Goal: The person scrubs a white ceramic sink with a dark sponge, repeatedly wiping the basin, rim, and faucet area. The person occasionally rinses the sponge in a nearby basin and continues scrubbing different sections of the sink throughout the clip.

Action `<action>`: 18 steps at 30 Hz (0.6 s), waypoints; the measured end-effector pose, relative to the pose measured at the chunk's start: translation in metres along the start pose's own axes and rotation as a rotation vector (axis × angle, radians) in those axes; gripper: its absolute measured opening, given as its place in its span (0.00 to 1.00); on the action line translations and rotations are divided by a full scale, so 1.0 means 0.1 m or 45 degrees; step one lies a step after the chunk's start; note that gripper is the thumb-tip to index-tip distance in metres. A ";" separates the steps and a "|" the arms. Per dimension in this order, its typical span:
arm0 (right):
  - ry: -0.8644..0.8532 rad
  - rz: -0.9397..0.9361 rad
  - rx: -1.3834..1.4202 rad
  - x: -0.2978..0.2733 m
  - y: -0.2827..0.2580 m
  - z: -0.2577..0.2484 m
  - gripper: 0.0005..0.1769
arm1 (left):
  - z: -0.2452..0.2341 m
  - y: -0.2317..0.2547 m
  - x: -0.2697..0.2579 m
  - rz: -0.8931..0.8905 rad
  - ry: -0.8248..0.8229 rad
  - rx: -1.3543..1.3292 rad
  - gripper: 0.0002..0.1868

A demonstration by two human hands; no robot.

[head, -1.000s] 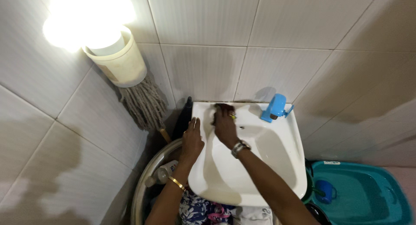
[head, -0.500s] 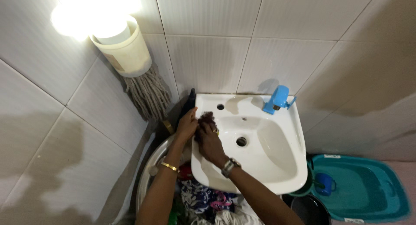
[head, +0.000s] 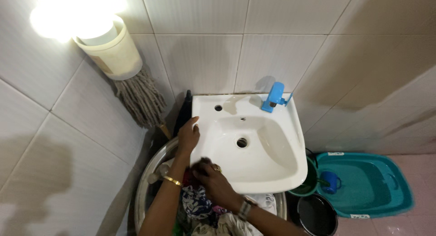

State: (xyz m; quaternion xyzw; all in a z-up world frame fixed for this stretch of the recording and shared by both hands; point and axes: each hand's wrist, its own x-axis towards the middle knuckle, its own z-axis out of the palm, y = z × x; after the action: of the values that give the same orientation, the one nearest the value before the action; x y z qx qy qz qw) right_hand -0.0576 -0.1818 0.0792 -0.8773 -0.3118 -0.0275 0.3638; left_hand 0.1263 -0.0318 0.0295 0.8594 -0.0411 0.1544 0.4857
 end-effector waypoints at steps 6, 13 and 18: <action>0.129 -0.117 -0.220 0.80 0.50 0.08 0.29 | -0.32 0.26 -0.09 -0.213 -0.016 -0.076 0.19; 0.205 -0.055 -0.617 1.46 1.42 -0.26 0.30 | -0.05 0.33 -0.18 0.188 0.033 0.031 0.19; 0.173 0.039 -0.755 1.45 1.85 -0.59 0.36 | 0.32 0.24 -0.14 0.386 -0.147 0.301 0.35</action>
State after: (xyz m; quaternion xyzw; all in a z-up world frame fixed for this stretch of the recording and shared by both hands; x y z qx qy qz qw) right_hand 0.1742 -0.2442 0.0470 -0.9460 -0.2520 -0.1705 0.1121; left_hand 0.1148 -0.0727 0.0298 0.9018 -0.1795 0.1800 0.3495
